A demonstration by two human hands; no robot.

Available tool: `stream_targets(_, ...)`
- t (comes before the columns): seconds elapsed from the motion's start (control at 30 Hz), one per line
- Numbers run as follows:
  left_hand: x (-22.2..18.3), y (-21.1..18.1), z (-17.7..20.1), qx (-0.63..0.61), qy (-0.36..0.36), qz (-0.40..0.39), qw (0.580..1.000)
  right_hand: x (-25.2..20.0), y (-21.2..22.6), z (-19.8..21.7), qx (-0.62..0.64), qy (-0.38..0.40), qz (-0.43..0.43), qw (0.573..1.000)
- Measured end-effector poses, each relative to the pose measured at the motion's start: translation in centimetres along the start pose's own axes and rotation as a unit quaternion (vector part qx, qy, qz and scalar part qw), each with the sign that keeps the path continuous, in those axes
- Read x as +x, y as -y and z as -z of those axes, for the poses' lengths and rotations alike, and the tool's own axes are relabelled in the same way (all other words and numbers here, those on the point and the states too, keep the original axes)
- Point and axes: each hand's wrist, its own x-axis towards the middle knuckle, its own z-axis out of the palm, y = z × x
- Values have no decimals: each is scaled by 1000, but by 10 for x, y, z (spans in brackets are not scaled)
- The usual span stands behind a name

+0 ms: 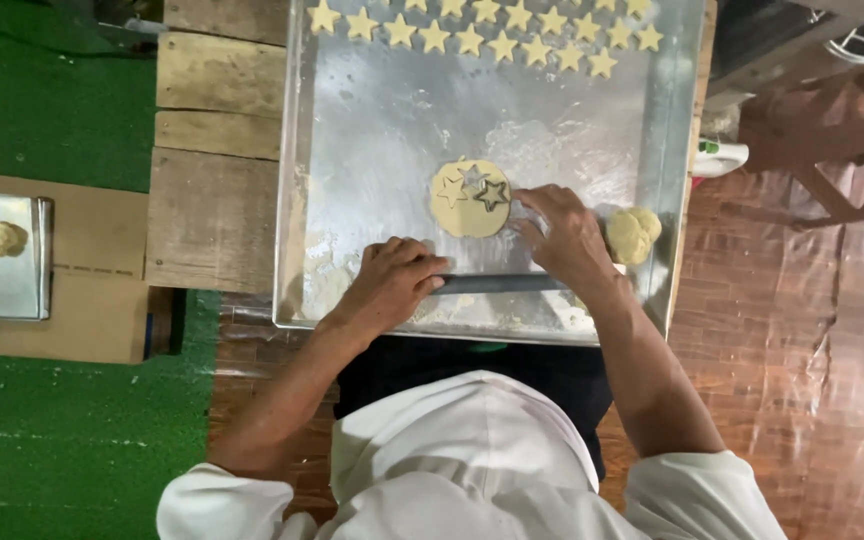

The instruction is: Rolling out dough with a rolling pin and cutting it into star shapes using a cookie cutter on a metal tray.

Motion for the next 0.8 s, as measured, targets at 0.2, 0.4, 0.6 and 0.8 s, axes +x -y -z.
stream_targets(0.2,-3,6,3,-50,-11,7,999,24,12,-11,-68,-4,28,997)
stream_targets(0.4,3,7,11,-79,-31,5,996,27,5,-21,-108,11,11,994)
stream_targets(0.6,7,9,14,-115,-21,13,993,40,24,-9,-129,36,32,991)
stream_targets(0.8,8,8,17,-138,-6,31,990,44,35,-1,-153,73,30,985)
